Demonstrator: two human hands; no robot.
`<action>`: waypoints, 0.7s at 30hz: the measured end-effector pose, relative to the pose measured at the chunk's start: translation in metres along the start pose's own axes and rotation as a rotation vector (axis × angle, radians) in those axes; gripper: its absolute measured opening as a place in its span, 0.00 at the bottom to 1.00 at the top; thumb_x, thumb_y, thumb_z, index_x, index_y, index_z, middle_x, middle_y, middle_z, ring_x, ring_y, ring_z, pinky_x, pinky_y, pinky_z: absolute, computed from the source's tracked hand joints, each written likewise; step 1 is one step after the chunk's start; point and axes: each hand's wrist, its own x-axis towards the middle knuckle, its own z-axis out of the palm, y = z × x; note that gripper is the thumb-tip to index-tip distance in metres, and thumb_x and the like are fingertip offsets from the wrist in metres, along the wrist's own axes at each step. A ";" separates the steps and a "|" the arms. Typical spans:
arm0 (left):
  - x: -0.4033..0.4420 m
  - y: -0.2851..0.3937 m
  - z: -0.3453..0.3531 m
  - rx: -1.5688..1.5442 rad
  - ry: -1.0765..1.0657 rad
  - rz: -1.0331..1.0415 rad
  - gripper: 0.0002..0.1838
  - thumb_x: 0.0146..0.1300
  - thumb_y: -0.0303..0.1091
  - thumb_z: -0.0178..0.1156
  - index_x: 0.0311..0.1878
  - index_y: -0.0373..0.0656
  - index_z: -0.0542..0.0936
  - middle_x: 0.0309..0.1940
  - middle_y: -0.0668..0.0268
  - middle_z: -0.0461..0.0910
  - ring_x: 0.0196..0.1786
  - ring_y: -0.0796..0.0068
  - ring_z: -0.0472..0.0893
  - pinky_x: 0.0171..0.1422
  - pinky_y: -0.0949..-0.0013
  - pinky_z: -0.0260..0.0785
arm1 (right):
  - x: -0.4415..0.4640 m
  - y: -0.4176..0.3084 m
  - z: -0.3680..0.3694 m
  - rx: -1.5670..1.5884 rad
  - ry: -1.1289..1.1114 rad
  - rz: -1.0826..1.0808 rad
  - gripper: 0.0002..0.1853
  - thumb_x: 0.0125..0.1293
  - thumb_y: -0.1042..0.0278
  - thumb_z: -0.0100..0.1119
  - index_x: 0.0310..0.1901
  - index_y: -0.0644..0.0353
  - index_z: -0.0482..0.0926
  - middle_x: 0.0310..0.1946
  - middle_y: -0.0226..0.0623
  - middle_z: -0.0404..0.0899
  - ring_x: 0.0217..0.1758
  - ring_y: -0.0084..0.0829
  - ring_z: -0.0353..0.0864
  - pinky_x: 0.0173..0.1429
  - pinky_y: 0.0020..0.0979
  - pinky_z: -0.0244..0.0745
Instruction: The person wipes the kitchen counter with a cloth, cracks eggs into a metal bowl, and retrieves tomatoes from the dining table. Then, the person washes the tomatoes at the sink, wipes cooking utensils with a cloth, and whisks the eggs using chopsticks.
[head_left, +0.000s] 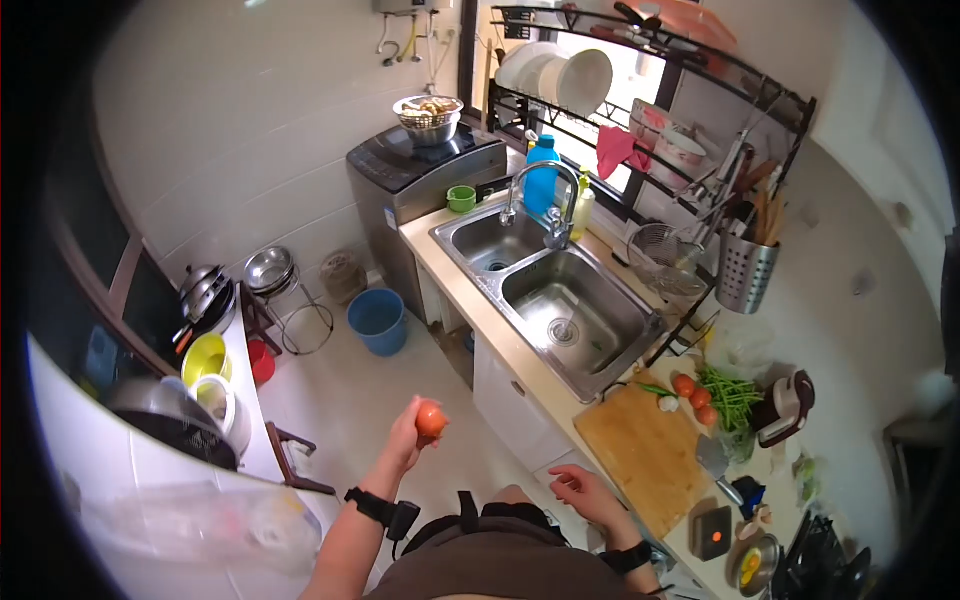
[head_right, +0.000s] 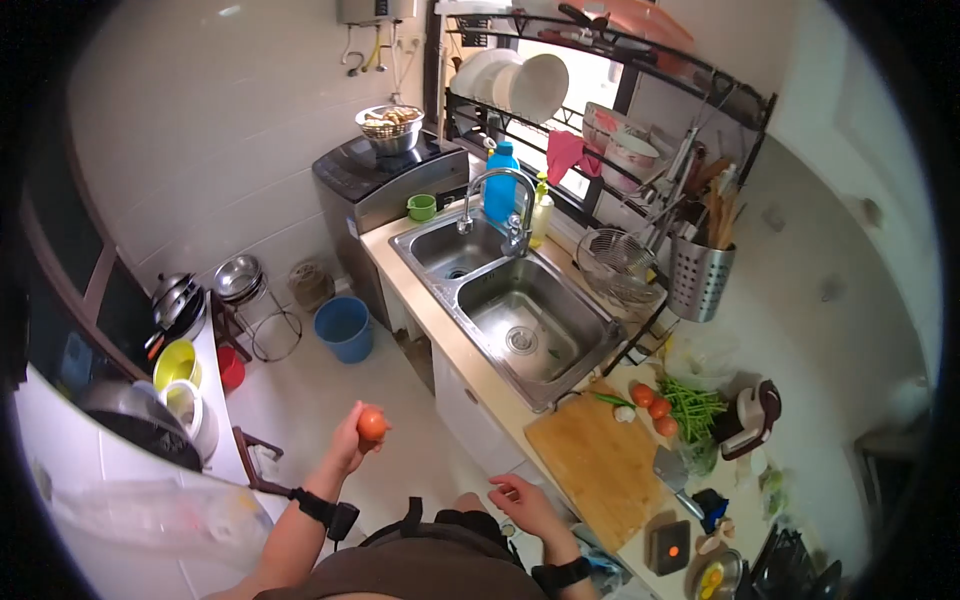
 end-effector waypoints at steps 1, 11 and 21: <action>0.029 0.018 0.003 -0.002 -0.054 -0.036 0.22 0.77 0.51 0.39 0.49 0.44 0.75 0.36 0.59 0.82 0.33 0.71 0.82 0.33 0.72 0.74 | 0.019 -0.008 -0.006 0.106 0.025 0.004 0.19 0.67 0.60 0.63 0.56 0.57 0.77 0.36 0.33 0.82 0.36 0.22 0.81 0.41 0.26 0.77; 0.337 0.104 0.008 -0.329 -0.276 -0.201 0.21 0.77 0.49 0.38 0.53 0.43 0.73 0.44 0.52 0.80 0.47 0.60 0.82 0.48 0.62 0.80 | 0.339 -0.064 -0.098 0.270 0.212 -0.182 0.16 0.68 0.66 0.61 0.55 0.60 0.77 0.35 0.29 0.79 0.32 0.19 0.77 0.35 0.23 0.74; 0.655 0.100 0.016 -0.188 -0.329 -0.558 0.25 0.73 0.49 0.50 0.57 0.34 0.71 0.52 0.49 0.78 0.48 0.58 0.82 0.49 0.64 0.81 | 0.676 -0.095 -0.216 -0.197 0.901 -0.322 0.28 0.62 0.59 0.65 0.59 0.66 0.72 0.60 0.49 0.73 0.65 0.43 0.71 0.65 0.38 0.68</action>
